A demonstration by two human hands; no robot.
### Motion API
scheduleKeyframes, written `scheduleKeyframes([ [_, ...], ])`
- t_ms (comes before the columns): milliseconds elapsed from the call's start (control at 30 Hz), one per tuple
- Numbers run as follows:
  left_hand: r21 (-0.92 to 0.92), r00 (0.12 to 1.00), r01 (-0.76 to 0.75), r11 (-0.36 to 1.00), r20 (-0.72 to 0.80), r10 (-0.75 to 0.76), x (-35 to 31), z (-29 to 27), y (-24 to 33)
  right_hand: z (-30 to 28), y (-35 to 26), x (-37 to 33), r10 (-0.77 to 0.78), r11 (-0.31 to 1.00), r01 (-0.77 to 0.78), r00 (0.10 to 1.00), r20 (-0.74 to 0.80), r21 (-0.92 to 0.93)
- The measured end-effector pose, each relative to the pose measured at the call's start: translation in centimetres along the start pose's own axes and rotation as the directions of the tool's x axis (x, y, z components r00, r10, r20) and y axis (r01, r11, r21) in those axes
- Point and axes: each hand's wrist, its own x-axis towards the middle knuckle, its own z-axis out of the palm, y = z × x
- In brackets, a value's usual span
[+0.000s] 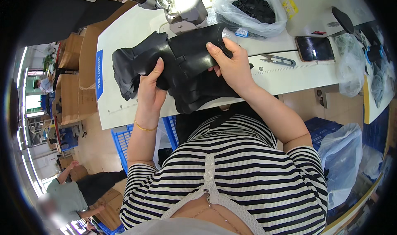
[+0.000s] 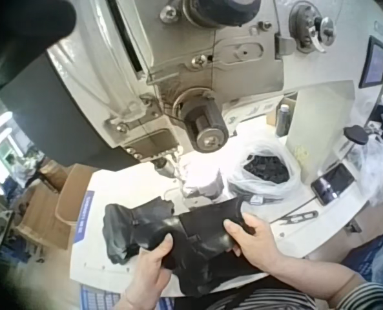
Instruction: Aligning and sewing pieces of black synthetic leather or components for shoe uppers using an industrial sewing machine.
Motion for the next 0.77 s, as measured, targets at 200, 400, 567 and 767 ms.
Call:
scheduleKeyframes([
  [200, -0.001, 1.0, -0.023, 1.0, 0.004, 0.023, 0.0, -0.7, -0.1, 0.6, 0.0, -0.1, -0.003, 1.0, 0.003, 1.0, 0.004, 0.002],
  [400, -0.015, 0.996, -0.083, 0.996, -0.038, 0.082, -0.2, -0.7, 0.6, 1.3, -0.1, 0.2, 0.005, 1.0, -0.005, 1.0, 0.026, -0.007],
  [567, 0.378, 0.901, -0.296, 0.877, -0.194, 0.387, 1.7, -2.6, 5.0, 0.6, -0.5, 0.8, -0.047, 0.998, 0.043, 0.993, 0.105, 0.041],
  [767, 0.812, 0.755, -0.226, 0.537, -0.202, 0.624, 3.9, -10.7, 9.2, -3.3, -1.7, 3.9, -0.307, 0.895, 0.29, 0.952, 0.005, -0.34],
])
